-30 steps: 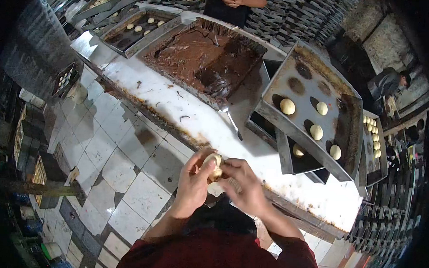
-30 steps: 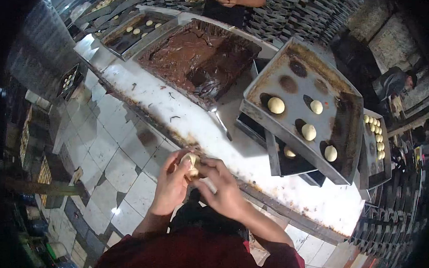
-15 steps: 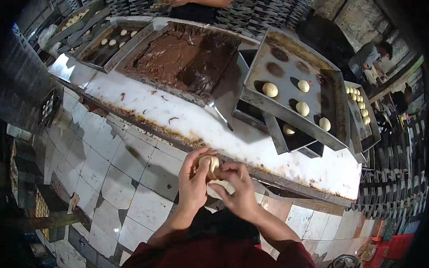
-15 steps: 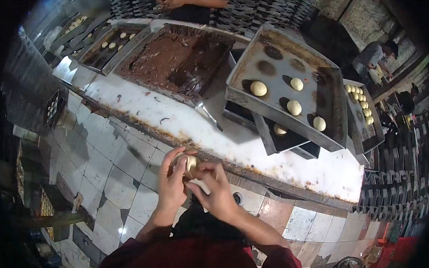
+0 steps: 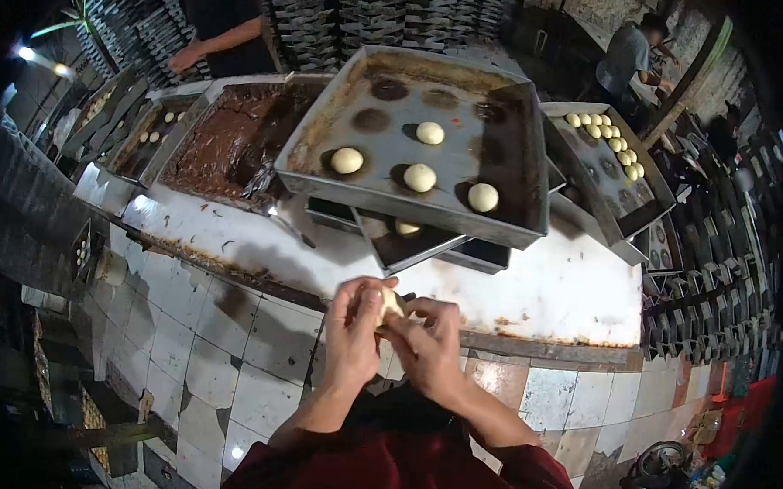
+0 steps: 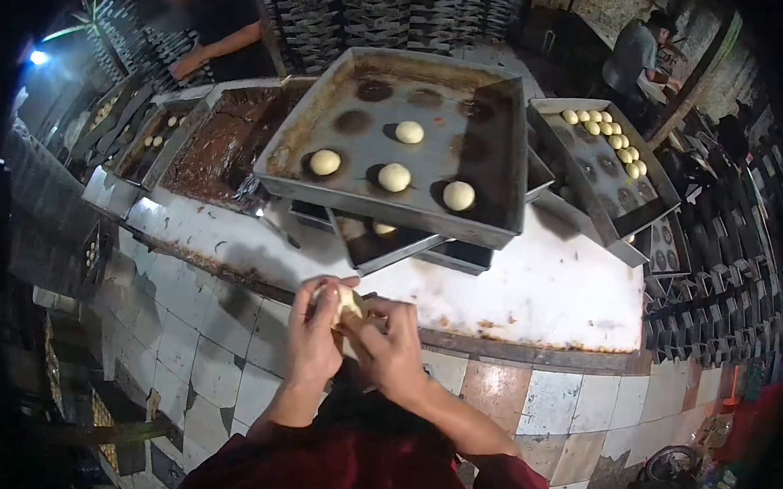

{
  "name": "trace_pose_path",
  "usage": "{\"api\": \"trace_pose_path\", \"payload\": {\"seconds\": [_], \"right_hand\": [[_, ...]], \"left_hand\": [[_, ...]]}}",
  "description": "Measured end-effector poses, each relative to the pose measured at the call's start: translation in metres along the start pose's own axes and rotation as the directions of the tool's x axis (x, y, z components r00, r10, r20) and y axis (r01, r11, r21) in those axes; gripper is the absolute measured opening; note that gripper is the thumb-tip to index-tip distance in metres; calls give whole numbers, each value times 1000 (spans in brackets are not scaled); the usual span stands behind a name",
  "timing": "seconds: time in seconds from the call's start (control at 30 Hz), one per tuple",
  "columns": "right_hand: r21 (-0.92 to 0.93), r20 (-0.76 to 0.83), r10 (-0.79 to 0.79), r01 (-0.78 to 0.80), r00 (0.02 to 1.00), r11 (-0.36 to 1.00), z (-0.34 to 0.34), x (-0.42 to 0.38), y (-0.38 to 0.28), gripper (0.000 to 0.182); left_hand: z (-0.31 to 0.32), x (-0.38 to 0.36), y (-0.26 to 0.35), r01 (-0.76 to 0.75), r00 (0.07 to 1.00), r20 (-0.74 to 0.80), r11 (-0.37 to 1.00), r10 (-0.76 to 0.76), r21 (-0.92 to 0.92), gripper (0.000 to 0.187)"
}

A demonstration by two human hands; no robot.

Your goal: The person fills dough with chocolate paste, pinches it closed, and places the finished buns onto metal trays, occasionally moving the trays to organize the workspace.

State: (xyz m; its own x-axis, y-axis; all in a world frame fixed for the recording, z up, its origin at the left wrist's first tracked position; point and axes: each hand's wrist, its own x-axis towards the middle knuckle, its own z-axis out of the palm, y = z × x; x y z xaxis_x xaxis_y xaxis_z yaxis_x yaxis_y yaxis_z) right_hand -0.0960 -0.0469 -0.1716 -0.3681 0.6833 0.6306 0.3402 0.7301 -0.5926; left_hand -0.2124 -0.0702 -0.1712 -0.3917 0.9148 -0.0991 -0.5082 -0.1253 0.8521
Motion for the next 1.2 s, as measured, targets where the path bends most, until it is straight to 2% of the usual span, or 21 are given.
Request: {"api": "trace_pose_path", "payload": {"seconds": [0.03,0.1,0.13,0.2,0.23,0.3,0.33,0.37,0.43,0.5,0.57,0.6,0.67,0.7,0.77,0.83,0.9,0.97,1.1,1.17,1.2], "right_hand": [[11,-12,-27,28,1000,1000,-14,7,10,24],[273,110,166,-191,980,943,-43,17,18,18],[280,111,163,-188,980,941,-55,22,23,18],[545,436,335,-541,835,640,-71,26,30,14],[552,447,324,-542,834,633,-68,25,32,14],[711,403,257,-477,878,516,-53,20,34,14],[662,350,165,-368,922,653,-50,21,31,18],[667,355,144,-359,923,652,-47,26,28,18],[319,121,-111,68,986,945,-45,34,16,23],[313,131,-78,33,988,949,-44,50,23,18],[435,200,-13,-77,980,897,-42,70,27,16],[633,279,171,-315,945,707,-35,73,26,12],[659,375,144,-373,916,653,-25,86,24,11],[679,461,112,-432,880,594,-18,93,23,11],[644,410,52,-329,911,690,3,97,13,10],[467,200,-116,9,973,884,33,105,1,16],[268,132,-143,104,981,958,61,119,-8,20],[157,160,-239,214,958,964,72,155,-11,17],[615,138,89,-156,986,773,109,178,3,23],[514,48,181,-180,982,839,127,174,4,25],[339,-55,151,-124,987,933,134,176,-1,26]], "left_hand": [[13,-6,1,105,994,18,994,-104,-30,16],[26,-14,-16,-274,954,169,946,246,170,17],[32,-15,-13,-278,954,165,944,250,175,17],[37,-20,1,-635,764,497,613,411,470,17],[38,-21,1,-633,769,488,605,414,483,17],[36,-18,0,-408,913,215,752,347,518,16],[37,-10,0,-263,963,34,900,268,349,16],[39,-6,2,-276,958,24,895,286,351,16],[45,-4,7,-90,994,-73,991,83,-99,18],[43,-5,10,-88,996,-12,993,87,-79,22],[37,-4,17,-319,940,153,946,306,65,27],[31,-1,27,-323,938,152,944,312,58,27],[15,6,47,-687,726,526,458,443,564,33],[9,11,50,-688,726,522,461,448,561,33],[-5,25,53,-471,882,210,816,422,336,32],[-25,53,50,-547,835,134,828,533,118,29],[-49,81,60,-413,911,29,910,412,25,21],[-61,98,75,-415,909,110,899,402,138,22],[-73,130,92,-489,856,286,854,430,179,28],[-74,143,96,-180,968,203,974,151,135,30],[-68,152,101,-153,963,229,988,142,30,36]]}}
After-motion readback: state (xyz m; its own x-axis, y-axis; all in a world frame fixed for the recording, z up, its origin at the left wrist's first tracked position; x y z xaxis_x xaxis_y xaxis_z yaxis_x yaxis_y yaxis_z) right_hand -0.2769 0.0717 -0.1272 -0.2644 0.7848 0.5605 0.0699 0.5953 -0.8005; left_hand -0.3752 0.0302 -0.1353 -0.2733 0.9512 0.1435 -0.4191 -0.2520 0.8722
